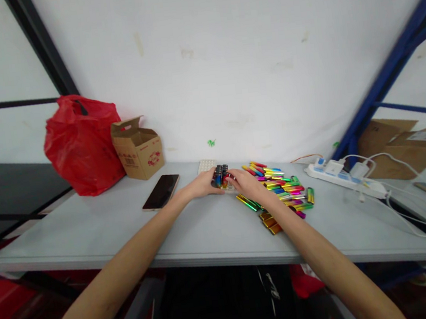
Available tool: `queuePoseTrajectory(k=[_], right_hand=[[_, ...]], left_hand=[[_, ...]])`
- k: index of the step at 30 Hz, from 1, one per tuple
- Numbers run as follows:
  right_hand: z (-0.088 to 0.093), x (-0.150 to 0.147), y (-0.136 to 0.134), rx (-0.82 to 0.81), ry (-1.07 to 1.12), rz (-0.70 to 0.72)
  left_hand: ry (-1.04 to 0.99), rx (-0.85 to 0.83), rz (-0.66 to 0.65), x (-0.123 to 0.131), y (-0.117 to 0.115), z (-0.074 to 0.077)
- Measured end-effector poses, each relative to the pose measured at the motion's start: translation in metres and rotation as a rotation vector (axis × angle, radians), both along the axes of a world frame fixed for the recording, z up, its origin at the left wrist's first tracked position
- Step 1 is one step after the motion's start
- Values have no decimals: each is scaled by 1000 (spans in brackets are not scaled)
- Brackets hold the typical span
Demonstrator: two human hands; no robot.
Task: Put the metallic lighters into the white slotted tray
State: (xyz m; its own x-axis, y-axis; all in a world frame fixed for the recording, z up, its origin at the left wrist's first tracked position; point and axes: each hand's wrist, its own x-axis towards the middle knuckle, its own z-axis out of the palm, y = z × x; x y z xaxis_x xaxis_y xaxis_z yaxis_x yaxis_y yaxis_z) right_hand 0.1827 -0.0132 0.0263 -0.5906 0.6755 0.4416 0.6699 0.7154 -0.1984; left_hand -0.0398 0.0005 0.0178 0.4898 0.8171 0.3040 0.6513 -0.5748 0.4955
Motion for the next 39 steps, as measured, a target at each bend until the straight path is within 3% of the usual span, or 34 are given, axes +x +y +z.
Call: queuePoseTrajectory(k=[9,17,22,30,39], right_hand=[[8,1,-9,-51,-224,-155],[19,10,-8,-87,-209,-98],[28,24,-22,-163,-280,-58],[25,24,-28,-291,-337,24],[24,23,-25,-206,-181,190]], left_hand=[[21,-9,26,1,-1,1],[18,-27,15,1,-2,2],[7,-30,22,1,-4,3],[11,-27,20,1,-2,2],[-4,14,1,-1,1,-2]])
